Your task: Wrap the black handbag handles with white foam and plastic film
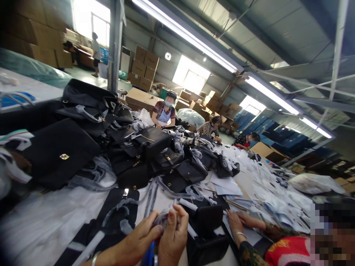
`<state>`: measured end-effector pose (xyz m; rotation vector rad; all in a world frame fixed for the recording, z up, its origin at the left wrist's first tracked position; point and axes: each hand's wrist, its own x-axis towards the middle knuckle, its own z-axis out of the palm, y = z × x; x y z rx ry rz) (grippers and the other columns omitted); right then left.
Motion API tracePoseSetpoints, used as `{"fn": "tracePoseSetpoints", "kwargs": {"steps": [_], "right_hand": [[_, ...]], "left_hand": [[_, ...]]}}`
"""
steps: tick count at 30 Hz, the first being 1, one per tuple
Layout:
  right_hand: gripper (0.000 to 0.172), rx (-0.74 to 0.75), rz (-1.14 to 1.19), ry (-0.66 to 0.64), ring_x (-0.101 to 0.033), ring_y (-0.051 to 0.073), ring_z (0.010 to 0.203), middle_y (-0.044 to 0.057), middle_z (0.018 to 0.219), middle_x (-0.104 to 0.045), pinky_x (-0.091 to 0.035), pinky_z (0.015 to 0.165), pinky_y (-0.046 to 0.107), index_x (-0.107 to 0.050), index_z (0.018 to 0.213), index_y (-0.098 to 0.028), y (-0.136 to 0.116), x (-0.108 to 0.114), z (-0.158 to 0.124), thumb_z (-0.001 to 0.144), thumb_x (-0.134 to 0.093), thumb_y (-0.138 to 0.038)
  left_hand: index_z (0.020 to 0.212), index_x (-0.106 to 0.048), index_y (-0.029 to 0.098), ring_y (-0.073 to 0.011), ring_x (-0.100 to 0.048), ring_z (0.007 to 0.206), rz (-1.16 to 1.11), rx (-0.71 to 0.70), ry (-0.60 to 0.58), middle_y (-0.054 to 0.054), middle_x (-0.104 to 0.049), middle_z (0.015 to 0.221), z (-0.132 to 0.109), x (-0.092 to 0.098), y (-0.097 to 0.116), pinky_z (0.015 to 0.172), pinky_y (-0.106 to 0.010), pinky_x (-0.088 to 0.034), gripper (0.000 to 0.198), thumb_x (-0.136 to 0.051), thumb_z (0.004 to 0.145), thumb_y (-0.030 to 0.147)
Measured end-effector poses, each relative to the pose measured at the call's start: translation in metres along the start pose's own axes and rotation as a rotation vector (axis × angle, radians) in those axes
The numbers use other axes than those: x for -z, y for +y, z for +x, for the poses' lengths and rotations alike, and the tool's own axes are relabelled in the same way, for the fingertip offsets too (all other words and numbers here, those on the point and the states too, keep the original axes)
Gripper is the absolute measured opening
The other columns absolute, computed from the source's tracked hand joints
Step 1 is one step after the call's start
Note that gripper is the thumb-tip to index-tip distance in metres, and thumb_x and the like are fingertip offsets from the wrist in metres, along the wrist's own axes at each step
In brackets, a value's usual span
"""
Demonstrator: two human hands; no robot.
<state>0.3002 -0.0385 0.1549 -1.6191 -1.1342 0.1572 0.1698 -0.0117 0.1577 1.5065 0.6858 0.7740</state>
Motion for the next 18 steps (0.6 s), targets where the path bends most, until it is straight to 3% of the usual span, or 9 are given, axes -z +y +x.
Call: {"fn": "tracePoseSetpoints", "kwargs": {"steps": [2, 4, 8, 10, 13, 18], "right_hand": [[0.04, -0.051, 0.043, -0.019, -0.065, 0.016, 0.059, 0.004, 0.078, -0.07, -0.051, 0.053, 0.023, -0.062, 0.104, -0.016, 0.001, -0.001, -0.003, 0.093, -0.049, -0.052], [0.039, -0.025, 0.052, -0.185, -0.068, 0.017, 0.068, 0.005, 0.085, -0.072, -0.054, 0.06, 0.024, -0.063, 0.107, -0.017, -0.002, 0.006, 0.001, 0.093, -0.049, -0.051], [0.04, 0.18, -0.105, -0.564, -0.07, 0.022, 0.092, 0.007, 0.104, -0.072, -0.056, 0.078, 0.028, -0.061, 0.12, -0.021, -0.014, 0.027, 0.021, 0.09, -0.057, -0.046], [0.037, 0.293, -0.177, -0.639, -0.07, 0.022, 0.097, 0.007, 0.108, -0.072, -0.054, 0.082, 0.028, -0.06, 0.121, -0.021, -0.018, 0.031, 0.027, 0.091, -0.057, -0.042], [0.027, 0.333, -0.177, -0.549, -0.07, 0.02, 0.098, 0.005, 0.106, -0.073, -0.053, 0.083, 0.027, -0.063, 0.113, -0.023, -0.013, 0.025, 0.024, 0.096, -0.047, -0.037], [0.033, 0.075, -0.108, -0.081, -0.07, 0.02, 0.092, 0.008, 0.1, -0.073, -0.054, 0.078, 0.027, -0.062, 0.106, -0.019, 0.012, -0.008, -0.008, 0.097, -0.042, -0.043]], "left_hand": [[0.102, -0.05, 0.019, -0.0207, -0.057, 0.099, -0.015, 0.019, 0.059, -0.006, -0.063, 0.102, -0.002, -0.004, -0.007, 0.086, -0.031, -0.045, 0.027, -0.035, 0.1, 0.042], [0.1, -0.05, 0.02, -0.0206, -0.058, 0.095, 0.089, -0.002, 0.058, -0.006, -0.063, 0.098, -0.001, 0.001, -0.011, 0.084, -0.031, -0.045, 0.03, -0.03, 0.101, 0.043], [0.107, -0.05, 0.019, -0.0232, -0.061, 0.084, 0.51, -0.094, -0.127, -0.009, -0.064, 0.095, 0.006, 0.026, -0.007, 0.075, -0.034, -0.046, 0.023, -0.035, 0.098, 0.033], [0.114, -0.05, 0.017, -0.0255, -0.062, 0.084, 0.644, -0.12, -0.221, -0.011, -0.065, 0.099, 0.011, 0.036, 0.0, 0.073, -0.035, -0.046, 0.024, -0.041, 0.094, 0.026], [0.115, -0.05, 0.018, -0.0227, -0.062, 0.084, 0.516, -0.086, -0.232, -0.009, -0.065, 0.099, 0.014, 0.035, 0.007, 0.074, -0.033, -0.047, 0.025, -0.036, 0.098, 0.029], [0.111, -0.05, 0.021, -0.0199, -0.059, 0.1, 0.122, -0.022, 0.066, -0.007, -0.063, 0.109, 0.005, 0.003, -0.006, 0.09, -0.032, -0.046, 0.031, -0.031, 0.101, 0.045]]}}
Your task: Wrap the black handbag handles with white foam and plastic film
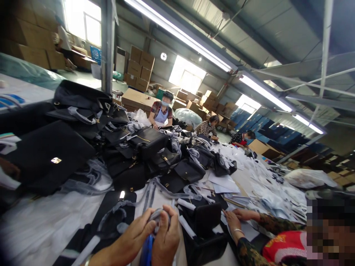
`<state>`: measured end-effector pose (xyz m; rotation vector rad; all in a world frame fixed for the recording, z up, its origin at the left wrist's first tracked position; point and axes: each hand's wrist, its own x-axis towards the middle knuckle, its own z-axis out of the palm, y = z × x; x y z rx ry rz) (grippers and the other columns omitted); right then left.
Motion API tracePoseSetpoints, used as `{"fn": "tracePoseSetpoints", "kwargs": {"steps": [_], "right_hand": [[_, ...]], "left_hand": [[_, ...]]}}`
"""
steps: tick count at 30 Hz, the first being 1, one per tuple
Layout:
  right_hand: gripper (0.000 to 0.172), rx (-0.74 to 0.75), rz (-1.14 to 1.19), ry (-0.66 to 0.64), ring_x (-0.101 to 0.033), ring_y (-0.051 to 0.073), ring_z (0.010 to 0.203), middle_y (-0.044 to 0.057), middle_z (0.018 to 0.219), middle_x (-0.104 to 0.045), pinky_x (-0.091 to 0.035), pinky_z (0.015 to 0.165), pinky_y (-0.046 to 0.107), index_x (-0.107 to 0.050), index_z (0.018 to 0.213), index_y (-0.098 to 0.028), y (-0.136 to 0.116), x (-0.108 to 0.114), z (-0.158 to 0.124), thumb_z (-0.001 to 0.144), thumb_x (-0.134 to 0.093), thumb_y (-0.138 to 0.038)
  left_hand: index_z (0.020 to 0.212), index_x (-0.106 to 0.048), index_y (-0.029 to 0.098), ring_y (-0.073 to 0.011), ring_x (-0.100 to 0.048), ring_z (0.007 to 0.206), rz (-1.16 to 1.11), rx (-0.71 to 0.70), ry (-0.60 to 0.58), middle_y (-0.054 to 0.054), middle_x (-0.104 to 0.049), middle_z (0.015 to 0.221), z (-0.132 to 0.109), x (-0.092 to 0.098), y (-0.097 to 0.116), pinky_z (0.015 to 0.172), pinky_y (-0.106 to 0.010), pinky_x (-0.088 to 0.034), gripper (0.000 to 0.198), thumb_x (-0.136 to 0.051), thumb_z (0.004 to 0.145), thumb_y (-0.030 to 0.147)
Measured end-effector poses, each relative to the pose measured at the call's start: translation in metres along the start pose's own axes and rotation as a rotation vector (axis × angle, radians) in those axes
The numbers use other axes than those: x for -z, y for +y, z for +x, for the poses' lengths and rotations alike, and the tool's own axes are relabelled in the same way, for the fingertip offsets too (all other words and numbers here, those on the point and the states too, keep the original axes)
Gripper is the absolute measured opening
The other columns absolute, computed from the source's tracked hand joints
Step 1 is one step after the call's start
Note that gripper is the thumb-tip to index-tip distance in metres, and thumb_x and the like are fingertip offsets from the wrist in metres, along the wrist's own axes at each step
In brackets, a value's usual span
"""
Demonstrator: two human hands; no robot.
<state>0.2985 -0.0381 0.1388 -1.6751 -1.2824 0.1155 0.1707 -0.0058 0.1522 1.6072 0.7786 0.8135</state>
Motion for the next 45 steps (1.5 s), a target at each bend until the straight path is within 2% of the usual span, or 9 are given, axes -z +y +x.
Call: {"fn": "tracePoseSetpoints", "kwargs": {"steps": [4, 9, 11, 19, 22, 31, 40, 42, 45], "right_hand": [[0.037, -0.108, 0.06, 0.094, -0.07, 0.02, 0.09, 0.009, 0.099, -0.073, -0.054, 0.074, 0.026, -0.062, 0.106, -0.017, 0.004, -0.012, -0.014, 0.098, -0.039, -0.045], [0.029, 0.172, -0.032, -0.401, -0.07, 0.021, 0.099, 0.004, 0.107, -0.073, -0.054, 0.082, 0.027, -0.064, 0.111, -0.024, -0.002, 0.018, 0.01, 0.093, -0.051, -0.043], [0.027, 0.251, -0.087, -0.458, -0.07, 0.02, 0.096, 0.004, 0.104, -0.073, -0.054, 0.08, 0.026, -0.065, 0.109, -0.025, -0.003, 0.025, 0.018, 0.093, -0.052, -0.042], [0.042, -0.058, -0.057, 0.159, -0.067, 0.027, 0.087, 0.014, 0.094, -0.07, -0.051, 0.075, 0.035, -0.064, 0.097, -0.016, -0.009, -0.034, -0.022, 0.093, -0.044, -0.054], [0.046, -0.188, -0.058, 0.239, -0.066, 0.029, 0.09, 0.017, 0.094, -0.068, -0.051, 0.074, 0.038, -0.061, 0.098, -0.016, -0.01, -0.052, -0.033, 0.093, -0.043, -0.057], [0.041, -0.011, -0.191, -0.54, -0.069, 0.025, 0.098, 0.007, 0.109, -0.072, -0.054, 0.079, 0.034, -0.061, 0.113, -0.025, -0.002, -0.019, 0.004, 0.09, -0.048, -0.056], [0.047, -0.076, -0.226, 0.169, -0.065, 0.029, 0.097, 0.019, 0.105, -0.067, -0.05, 0.083, 0.04, -0.06, 0.107, -0.012, -0.015, -0.095, -0.034, 0.097, -0.035, -0.051], [0.048, -0.132, -0.232, 0.193, -0.065, 0.03, 0.098, 0.02, 0.106, -0.066, -0.05, 0.082, 0.04, -0.059, 0.109, -0.011, -0.013, -0.106, -0.042, 0.097, -0.034, -0.05], [0.047, -0.113, -0.265, -0.075, -0.065, 0.029, 0.103, 0.017, 0.112, -0.067, -0.051, 0.083, 0.039, -0.058, 0.115, -0.014, -0.009, -0.1, -0.04, 0.097, -0.036, -0.051]], "left_hand": [[0.107, -0.049, 0.02, -0.0197, -0.061, 0.094, -0.03, 0.05, 0.022, -0.008, -0.063, 0.102, -0.006, -0.009, -0.016, 0.085, -0.03, -0.048, 0.032, -0.027, 0.102, 0.044], [0.11, -0.05, 0.018, -0.0226, -0.063, 0.087, 0.355, -0.09, -0.161, -0.011, -0.064, 0.1, 0.001, 0.013, -0.022, 0.076, -0.032, -0.049, 0.026, -0.032, 0.099, 0.032], [0.112, -0.051, 0.017, -0.0251, -0.062, 0.092, 0.451, -0.15, -0.205, -0.013, -0.062, 0.108, 0.003, 0.018, -0.019, 0.079, -0.035, -0.049, 0.023, -0.038, 0.096, 0.029], [0.115, -0.049, 0.019, -0.0238, -0.061, 0.098, 0.018, -0.039, 0.047, -0.011, -0.064, 0.109, -0.007, -0.001, -0.031, 0.085, -0.035, -0.048, 0.034, -0.03, 0.1, 0.042], [0.104, -0.05, 0.019, -0.0216, -0.062, 0.087, -0.083, 0.016, 0.058, -0.008, -0.065, 0.097, -0.007, -0.002, -0.047, 0.074, -0.031, -0.049, 0.038, -0.025, 0.101, 0.047], [0.108, -0.053, 0.013, -0.0279, -0.063, 0.083, 0.675, -0.287, -0.287, -0.015, -0.064, 0.1, 0.016, 0.055, -0.059, 0.068, -0.035, -0.049, 0.02, -0.044, 0.09, 0.015], [0.106, -0.049, 0.019, -0.0167, -0.06, 0.09, -0.063, -0.004, -0.111, -0.004, -0.062, 0.1, 0.008, 0.051, -0.08, 0.077, -0.026, -0.048, 0.033, -0.023, 0.103, 0.039], [0.106, -0.046, 0.018, -0.0172, -0.06, 0.09, -0.022, 0.043, -0.101, -0.006, -0.062, 0.1, 0.004, 0.05, -0.094, 0.076, -0.027, -0.049, 0.037, -0.015, 0.103, 0.036], [0.102, -0.048, 0.017, -0.0222, -0.062, 0.084, 0.109, 0.065, -0.151, -0.009, -0.063, 0.094, 0.003, 0.058, -0.111, 0.074, -0.033, -0.049, 0.026, -0.026, 0.101, 0.032]]}}
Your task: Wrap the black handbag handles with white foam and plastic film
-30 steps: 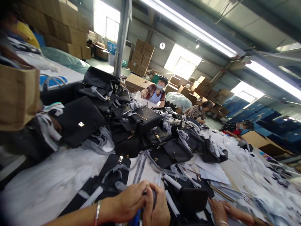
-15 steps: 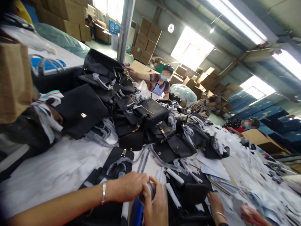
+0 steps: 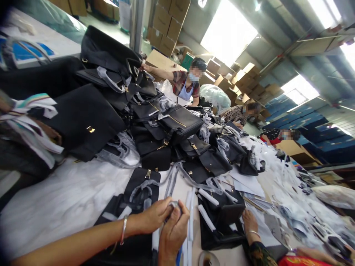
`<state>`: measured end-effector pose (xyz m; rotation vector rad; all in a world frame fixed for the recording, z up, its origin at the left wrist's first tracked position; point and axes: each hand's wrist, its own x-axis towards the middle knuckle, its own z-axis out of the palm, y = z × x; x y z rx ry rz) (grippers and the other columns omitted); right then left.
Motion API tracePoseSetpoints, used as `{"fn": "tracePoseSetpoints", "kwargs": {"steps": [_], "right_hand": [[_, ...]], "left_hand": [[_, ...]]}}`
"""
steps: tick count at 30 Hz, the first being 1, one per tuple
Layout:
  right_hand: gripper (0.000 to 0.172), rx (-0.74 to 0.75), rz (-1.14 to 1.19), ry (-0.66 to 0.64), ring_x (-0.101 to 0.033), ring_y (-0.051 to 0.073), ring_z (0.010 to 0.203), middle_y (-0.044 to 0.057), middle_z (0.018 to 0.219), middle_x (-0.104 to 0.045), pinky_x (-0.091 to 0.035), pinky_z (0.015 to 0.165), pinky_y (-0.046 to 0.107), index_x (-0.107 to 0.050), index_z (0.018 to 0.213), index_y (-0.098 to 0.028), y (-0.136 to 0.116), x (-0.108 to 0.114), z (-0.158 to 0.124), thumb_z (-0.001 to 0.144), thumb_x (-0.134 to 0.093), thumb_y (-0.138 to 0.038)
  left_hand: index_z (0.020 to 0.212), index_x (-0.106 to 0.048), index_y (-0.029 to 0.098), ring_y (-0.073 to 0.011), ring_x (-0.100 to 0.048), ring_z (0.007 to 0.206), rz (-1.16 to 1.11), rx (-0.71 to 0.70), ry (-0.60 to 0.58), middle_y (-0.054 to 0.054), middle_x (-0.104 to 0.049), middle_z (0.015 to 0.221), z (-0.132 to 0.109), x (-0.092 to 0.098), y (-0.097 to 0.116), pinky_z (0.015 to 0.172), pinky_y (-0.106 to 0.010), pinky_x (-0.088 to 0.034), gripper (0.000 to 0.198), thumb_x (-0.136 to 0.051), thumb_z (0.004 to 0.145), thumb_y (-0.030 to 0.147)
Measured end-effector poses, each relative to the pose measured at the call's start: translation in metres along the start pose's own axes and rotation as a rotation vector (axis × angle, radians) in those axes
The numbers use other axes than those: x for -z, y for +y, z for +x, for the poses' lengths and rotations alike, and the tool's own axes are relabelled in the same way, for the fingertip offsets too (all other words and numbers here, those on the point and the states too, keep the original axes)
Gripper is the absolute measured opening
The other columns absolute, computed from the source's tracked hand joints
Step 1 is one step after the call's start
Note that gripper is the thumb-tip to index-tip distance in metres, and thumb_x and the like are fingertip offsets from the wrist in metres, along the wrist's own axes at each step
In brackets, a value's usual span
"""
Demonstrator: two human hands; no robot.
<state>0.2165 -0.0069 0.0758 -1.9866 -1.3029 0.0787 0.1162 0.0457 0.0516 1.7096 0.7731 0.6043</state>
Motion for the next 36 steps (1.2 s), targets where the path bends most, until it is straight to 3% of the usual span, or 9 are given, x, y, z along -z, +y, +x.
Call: {"fn": "tracePoseSetpoints", "kwargs": {"steps": [3, 6, 14, 16, 22, 25, 29, 33, 36], "right_hand": [[0.043, 0.122, -0.064, -0.358, -0.066, 0.027, 0.104, 0.011, 0.115, -0.069, -0.052, 0.084, 0.037, -0.058, 0.118, -0.02, 0.009, 0.019, 0.014, 0.095, -0.041, -0.052], [0.043, 0.197, -0.091, -0.444, -0.067, 0.027, 0.102, 0.01, 0.112, -0.071, -0.052, 0.083, 0.037, -0.061, 0.115, -0.021, 0.014, 0.028, 0.027, 0.095, -0.042, -0.053], [0.048, -0.184, 0.036, 0.058, -0.065, 0.028, 0.096, 0.016, 0.106, -0.068, -0.05, 0.079, 0.038, -0.06, 0.11, -0.015, 0.007, -0.021, 0.002, 0.095, -0.039, -0.055], [0.049, -0.239, 0.069, 0.071, -0.064, 0.028, 0.096, 0.017, 0.106, -0.067, -0.049, 0.081, 0.039, -0.059, 0.11, -0.014, 0.007, -0.029, -0.003, 0.094, -0.038, -0.056], [0.049, -0.098, 0.07, -0.572, -0.064, 0.028, 0.108, 0.011, 0.119, -0.067, -0.05, 0.088, 0.039, -0.057, 0.123, -0.021, 0.019, -0.009, 0.024, 0.092, -0.042, -0.057], [0.045, -0.035, 0.058, -0.662, -0.064, 0.025, 0.11, 0.009, 0.122, -0.067, -0.049, 0.091, 0.036, -0.057, 0.124, -0.023, 0.02, -0.004, 0.038, 0.094, -0.043, -0.052], [0.045, -0.067, 0.022, -0.402, -0.066, 0.027, 0.1, 0.013, 0.111, -0.07, -0.05, 0.081, 0.036, -0.06, 0.115, -0.018, 0.013, -0.022, 0.032, 0.095, -0.04, -0.052], [0.048, -0.254, 0.025, -0.035, -0.065, 0.028, 0.094, 0.017, 0.105, -0.068, -0.049, 0.074, 0.036, -0.058, 0.112, -0.014, 0.005, -0.051, 0.007, 0.095, -0.04, -0.055], [0.049, -0.29, 0.079, -0.037, -0.065, 0.028, 0.099, 0.018, 0.109, -0.067, -0.05, 0.078, 0.037, -0.058, 0.112, -0.014, 0.008, -0.062, -0.003, 0.095, -0.038, -0.055]], "left_hand": [[0.105, -0.051, 0.017, -0.028, -0.063, 0.087, 0.066, -0.036, -0.085, -0.011, -0.064, 0.096, -0.001, 0.014, -0.007, 0.079, -0.039, -0.047, 0.017, -0.049, 0.09, 0.025], [0.11, -0.05, 0.018, -0.0276, -0.062, 0.089, 0.032, -0.046, -0.145, -0.011, -0.064, 0.1, 0.0, 0.026, -0.005, 0.08, -0.039, -0.048, 0.021, -0.047, 0.092, 0.028], [0.113, -0.05, 0.015, -0.0172, -0.059, 0.092, -0.541, 0.082, -0.09, -0.006, -0.06, 0.101, -0.005, 0.016, -0.025, 0.083, -0.029, -0.047, 0.043, -0.033, 0.099, 0.052], [0.113, -0.047, 0.015, -0.0154, -0.058, 0.086, -0.549, 0.112, -0.062, -0.005, -0.059, 0.097, -0.006, 0.012, -0.031, 0.078, -0.028, -0.048, 0.045, -0.022, 0.101, 0.05], [0.092, -0.052, 0.019, -0.0187, -0.051, 0.082, -0.337, 0.114, -0.017, -0.003, -0.055, 0.088, 0.002, 0.029, -0.035, 0.083, -0.035, -0.041, 0.035, -0.042, 0.095, 0.052], [0.09, -0.053, 0.019, -0.018, -0.051, 0.08, -0.324, 0.1, -0.027, -0.002, -0.055, 0.086, 0.007, 0.036, -0.033, 0.081, -0.034, -0.041, 0.035, -0.04, 0.096, 0.05], [0.1, -0.055, 0.016, -0.0183, -0.056, 0.088, -0.378, 0.16, 0.056, -0.005, -0.059, 0.095, 0.005, 0.029, -0.031, 0.08, -0.031, -0.045, 0.046, -0.023, 0.101, 0.049], [0.115, -0.054, 0.017, -0.0191, -0.058, 0.101, -0.479, 0.169, 0.207, -0.007, -0.063, 0.11, -0.004, 0.013, -0.032, 0.092, -0.033, -0.044, 0.038, -0.032, 0.101, 0.045], [0.112, -0.055, 0.018, -0.0185, -0.06, 0.099, -0.488, 0.187, 0.258, -0.007, -0.064, 0.107, -0.008, 0.009, -0.038, 0.092, -0.033, -0.046, 0.035, -0.031, 0.102, 0.04]]}}
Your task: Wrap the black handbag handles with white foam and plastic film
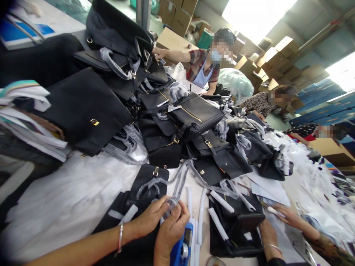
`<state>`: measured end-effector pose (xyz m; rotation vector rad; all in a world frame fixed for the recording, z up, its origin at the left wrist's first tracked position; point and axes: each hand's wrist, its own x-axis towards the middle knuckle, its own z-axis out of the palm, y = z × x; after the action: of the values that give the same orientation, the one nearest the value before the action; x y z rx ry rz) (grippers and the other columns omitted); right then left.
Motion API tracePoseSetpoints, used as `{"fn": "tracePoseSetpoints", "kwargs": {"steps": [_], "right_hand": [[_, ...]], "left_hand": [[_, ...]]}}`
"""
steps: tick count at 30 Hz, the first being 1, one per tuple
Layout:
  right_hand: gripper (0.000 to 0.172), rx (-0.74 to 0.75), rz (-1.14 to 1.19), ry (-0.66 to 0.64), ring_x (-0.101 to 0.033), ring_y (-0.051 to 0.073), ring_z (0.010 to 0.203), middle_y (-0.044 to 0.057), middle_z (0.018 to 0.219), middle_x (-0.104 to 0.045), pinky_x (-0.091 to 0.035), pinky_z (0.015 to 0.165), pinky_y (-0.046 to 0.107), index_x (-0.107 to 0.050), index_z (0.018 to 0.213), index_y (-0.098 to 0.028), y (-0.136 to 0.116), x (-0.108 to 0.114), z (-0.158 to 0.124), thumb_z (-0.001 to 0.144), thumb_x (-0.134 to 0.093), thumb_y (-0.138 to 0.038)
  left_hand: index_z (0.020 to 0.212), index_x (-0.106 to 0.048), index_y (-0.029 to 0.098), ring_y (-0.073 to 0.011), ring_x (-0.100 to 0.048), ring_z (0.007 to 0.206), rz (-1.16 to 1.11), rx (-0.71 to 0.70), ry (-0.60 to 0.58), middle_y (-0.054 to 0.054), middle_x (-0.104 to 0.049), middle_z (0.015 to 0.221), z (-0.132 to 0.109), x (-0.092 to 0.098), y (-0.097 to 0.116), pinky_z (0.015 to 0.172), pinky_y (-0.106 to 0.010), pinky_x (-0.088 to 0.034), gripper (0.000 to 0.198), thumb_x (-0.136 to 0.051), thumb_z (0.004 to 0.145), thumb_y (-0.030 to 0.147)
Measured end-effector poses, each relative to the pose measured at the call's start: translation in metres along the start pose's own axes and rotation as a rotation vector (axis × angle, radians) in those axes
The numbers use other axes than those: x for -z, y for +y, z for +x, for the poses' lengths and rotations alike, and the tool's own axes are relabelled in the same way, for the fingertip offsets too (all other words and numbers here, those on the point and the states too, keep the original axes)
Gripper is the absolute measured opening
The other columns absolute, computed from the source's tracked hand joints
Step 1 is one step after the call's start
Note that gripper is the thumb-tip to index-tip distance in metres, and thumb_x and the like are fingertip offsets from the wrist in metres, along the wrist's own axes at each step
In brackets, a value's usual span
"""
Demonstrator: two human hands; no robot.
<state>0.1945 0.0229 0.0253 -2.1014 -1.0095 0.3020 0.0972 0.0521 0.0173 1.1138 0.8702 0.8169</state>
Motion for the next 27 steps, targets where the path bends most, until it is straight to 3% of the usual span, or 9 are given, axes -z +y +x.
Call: {"fn": "tracePoseSetpoints", "kwargs": {"steps": [5, 8, 10, 12, 15, 18, 20, 25, 27], "right_hand": [[0.048, 0.137, -0.091, -0.501, -0.064, 0.027, 0.108, 0.012, 0.124, -0.064, -0.051, 0.087, 0.04, -0.054, 0.126, -0.021, 0.009, 0.018, 0.019, 0.095, -0.038, -0.054], [0.045, 0.239, -0.143, -0.599, -0.066, 0.026, 0.107, 0.01, 0.122, -0.067, -0.051, 0.087, 0.038, -0.057, 0.122, -0.021, 0.011, 0.028, 0.031, 0.095, -0.039, -0.052], [0.045, 0.304, -0.175, -0.519, -0.066, 0.027, 0.107, 0.011, 0.118, -0.069, -0.05, 0.087, 0.038, -0.061, 0.117, -0.02, 0.014, 0.026, 0.031, 0.095, -0.039, -0.052], [0.046, 0.312, -0.199, -0.343, -0.066, 0.028, 0.105, 0.013, 0.117, -0.069, -0.049, 0.086, 0.039, -0.062, 0.115, -0.018, 0.017, 0.017, 0.024, 0.096, -0.038, -0.053], [0.048, 0.203, -0.18, -0.063, -0.065, 0.029, 0.101, 0.018, 0.112, -0.068, -0.049, 0.081, 0.039, -0.061, 0.116, -0.014, 0.021, -0.003, 0.007, 0.097, -0.038, -0.051], [0.046, 0.111, -0.113, 0.043, -0.064, 0.029, 0.099, 0.019, 0.107, -0.068, -0.049, 0.08, 0.04, -0.06, 0.115, -0.013, 0.025, -0.02, -0.004, 0.097, -0.039, -0.049], [0.046, 0.12, -0.088, -0.042, -0.063, 0.029, 0.102, 0.018, 0.11, -0.066, -0.049, 0.083, 0.041, -0.059, 0.116, -0.013, 0.026, -0.021, -0.002, 0.097, -0.038, -0.049], [0.041, 0.164, -0.123, -0.561, -0.064, 0.026, 0.103, 0.011, 0.114, -0.068, -0.05, 0.085, 0.038, -0.059, 0.117, -0.019, 0.022, 0.002, 0.032, 0.092, -0.047, -0.05], [0.039, 0.177, -0.14, -0.634, -0.066, 0.025, 0.099, 0.01, 0.11, -0.069, -0.051, 0.083, 0.036, -0.059, 0.114, -0.019, 0.019, 0.006, 0.044, 0.093, -0.047, -0.049]], "left_hand": [[0.117, -0.055, 0.017, -0.0229, -0.057, 0.105, 0.418, -0.161, -0.102, -0.01, -0.062, 0.112, 0.002, 0.01, -0.009, 0.096, -0.039, -0.044, 0.027, -0.035, 0.099, 0.021], [0.121, -0.053, 0.016, -0.0244, -0.055, 0.112, 0.5, -0.225, -0.195, -0.013, -0.06, 0.118, 0.004, 0.011, -0.012, 0.101, -0.041, -0.042, 0.03, -0.038, 0.096, 0.015], [0.128, -0.049, 0.018, -0.0234, -0.053, 0.117, 0.426, -0.191, -0.187, -0.013, -0.059, 0.125, 0.006, 0.01, -0.013, 0.104, -0.04, -0.04, 0.033, -0.036, 0.098, 0.018], [0.133, -0.045, 0.02, -0.022, -0.053, 0.119, 0.325, -0.141, -0.164, -0.011, -0.058, 0.129, 0.007, 0.01, -0.014, 0.104, -0.038, -0.041, 0.035, -0.035, 0.1, 0.024], [0.129, -0.047, 0.02, -0.0194, -0.059, 0.111, 0.285, -0.094, -0.175, -0.009, -0.062, 0.123, 0.01, 0.011, -0.017, 0.096, -0.033, -0.046, 0.033, -0.03, 0.102, 0.028], [0.121, -0.049, 0.017, -0.0178, -0.062, 0.101, 0.388, -0.069, -0.189, -0.009, -0.065, 0.113, 0.015, 0.014, -0.022, 0.087, -0.03, -0.049, 0.032, -0.024, 0.102, 0.025], [0.115, -0.051, 0.016, -0.0193, -0.063, 0.094, 0.448, -0.057, -0.203, -0.01, -0.066, 0.106, 0.021, 0.02, -0.027, 0.084, -0.032, -0.05, 0.031, -0.024, 0.101, 0.023], [0.104, -0.056, 0.014, -0.031, -0.059, 0.104, 0.529, -0.133, -0.343, -0.017, -0.064, 0.107, 0.041, 0.041, -0.032, 0.096, -0.046, -0.042, 0.017, -0.049, 0.088, 0.014], [0.102, -0.057, 0.013, -0.0324, -0.059, 0.105, 0.515, -0.152, -0.381, -0.017, -0.064, 0.106, 0.047, 0.045, -0.033, 0.098, -0.047, -0.041, 0.016, -0.051, 0.087, 0.015]]}}
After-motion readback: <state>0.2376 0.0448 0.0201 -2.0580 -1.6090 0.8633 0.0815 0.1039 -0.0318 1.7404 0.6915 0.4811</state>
